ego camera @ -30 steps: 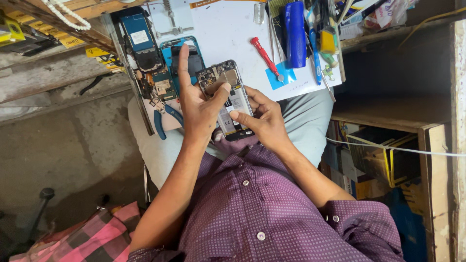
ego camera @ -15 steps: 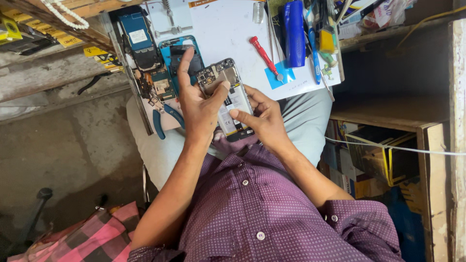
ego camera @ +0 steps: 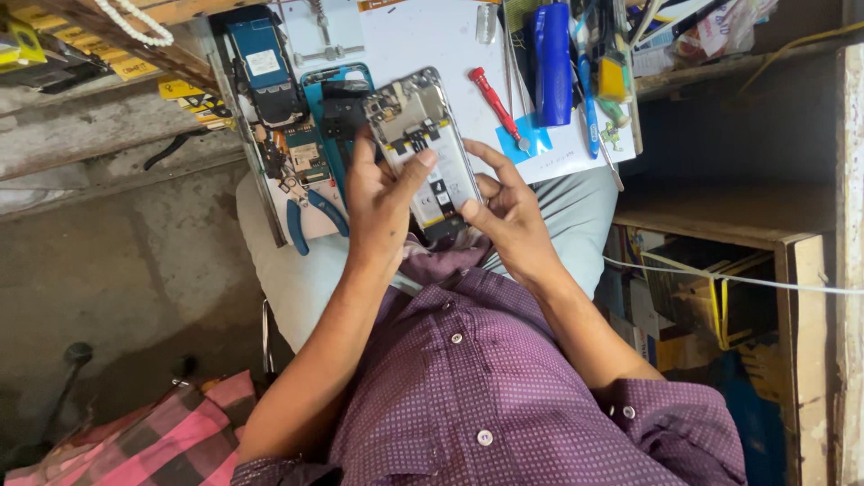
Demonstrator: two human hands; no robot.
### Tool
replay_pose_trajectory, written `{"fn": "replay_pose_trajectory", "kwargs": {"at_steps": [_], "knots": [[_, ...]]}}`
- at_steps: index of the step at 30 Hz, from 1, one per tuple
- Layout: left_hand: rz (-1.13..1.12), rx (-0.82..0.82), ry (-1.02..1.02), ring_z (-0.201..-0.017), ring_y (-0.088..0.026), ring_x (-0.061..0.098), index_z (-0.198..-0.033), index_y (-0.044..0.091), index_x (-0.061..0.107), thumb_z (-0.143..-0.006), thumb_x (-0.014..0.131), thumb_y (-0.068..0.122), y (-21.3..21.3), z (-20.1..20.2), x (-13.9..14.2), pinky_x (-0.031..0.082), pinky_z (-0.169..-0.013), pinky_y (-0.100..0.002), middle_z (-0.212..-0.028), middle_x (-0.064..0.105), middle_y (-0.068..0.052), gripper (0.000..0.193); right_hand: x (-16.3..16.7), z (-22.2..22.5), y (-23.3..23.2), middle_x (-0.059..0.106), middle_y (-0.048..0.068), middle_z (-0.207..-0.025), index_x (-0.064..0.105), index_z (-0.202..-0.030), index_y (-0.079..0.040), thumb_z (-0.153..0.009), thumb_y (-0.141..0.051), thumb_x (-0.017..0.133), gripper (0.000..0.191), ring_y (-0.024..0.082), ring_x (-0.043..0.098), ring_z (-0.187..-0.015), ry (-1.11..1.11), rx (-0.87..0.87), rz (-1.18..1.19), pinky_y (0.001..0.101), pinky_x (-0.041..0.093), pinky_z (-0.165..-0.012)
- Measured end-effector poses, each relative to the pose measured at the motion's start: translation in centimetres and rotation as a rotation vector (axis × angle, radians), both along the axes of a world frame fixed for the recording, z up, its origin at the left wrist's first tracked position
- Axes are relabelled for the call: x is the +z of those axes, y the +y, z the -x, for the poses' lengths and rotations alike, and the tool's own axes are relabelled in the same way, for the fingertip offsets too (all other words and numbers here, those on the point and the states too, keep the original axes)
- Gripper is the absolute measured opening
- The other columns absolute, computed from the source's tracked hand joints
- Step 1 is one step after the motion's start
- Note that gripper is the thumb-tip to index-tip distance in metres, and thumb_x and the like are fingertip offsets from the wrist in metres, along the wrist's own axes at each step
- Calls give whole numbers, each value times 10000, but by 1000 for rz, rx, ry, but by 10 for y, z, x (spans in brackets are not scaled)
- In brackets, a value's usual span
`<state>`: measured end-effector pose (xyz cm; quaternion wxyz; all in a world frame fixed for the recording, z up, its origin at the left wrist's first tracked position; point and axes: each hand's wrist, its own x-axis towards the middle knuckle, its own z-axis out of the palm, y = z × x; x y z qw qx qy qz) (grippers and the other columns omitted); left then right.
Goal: The person disassembles a smartphone, prying off the back cover and lifting out the battery, then works on the internal components. They pick up a replacement back panel with a pre-applied adhesive film, peel its protective liner, and press the new panel onto the phone body.
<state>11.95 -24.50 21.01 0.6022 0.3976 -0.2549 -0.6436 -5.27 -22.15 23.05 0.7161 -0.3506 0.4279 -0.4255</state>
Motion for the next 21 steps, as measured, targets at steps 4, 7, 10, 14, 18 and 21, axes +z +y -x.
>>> {"fn": "replay_pose_trajectory", "kwargs": {"at_steps": [4,7,10,14,18,21], "knots": [[-7,-10,-16,-1132,-166,669,-1459,-53,467,-1024,738,46,-5,-4,3,561,-1011,-322,-1227,680,-118,522,-1,0,3,733,176,-1198,334,-1615,4,-985,52,690,725,188,713,-1018,44,6,34,319,600,-896],[46,-140,233,-1220,-165,634,-1498,38,413,-989,742,136,-4,-5,6,534,-1066,-338,-1314,623,-97,614,1,1,1,724,177,-1192,230,-1630,-52,-934,62,689,842,200,725,-1028,-63,-70,-30,341,634,-845],[39,-295,474,-1316,-160,609,-1491,98,401,-967,722,263,7,2,8,528,-1064,-328,-1433,574,-96,636,6,0,-6,725,208,-1167,136,-1672,-96,-961,69,688,915,231,726,-978,-166,-70,22,359,633,-799],[15,-369,417,-1111,-165,566,-1503,-29,480,-1013,622,254,15,14,3,449,-831,-278,-1529,577,-149,583,14,-9,-9,730,166,-1178,61,-1662,-155,-936,57,683,979,200,725,-987,-171,-95,-28,337,623,-753],[-43,-348,441,-1160,-227,596,-1427,-69,519,-977,579,139,18,12,-9,472,-901,-326,-1370,627,-184,499,28,0,-13,685,101,-982,183,-1656,-155,-943,12,700,896,155,705,-852,92,17,64,294,590,-724],[21,-346,414,-1214,-248,638,-1373,-77,557,-947,534,98,18,10,-19,520,-1110,-359,-1292,650,-177,461,42,10,-19,658,97,-885,473,-1552,-130,-997,-76,727,613,146,620,-745,752,30,276,294,518,-693]]}}
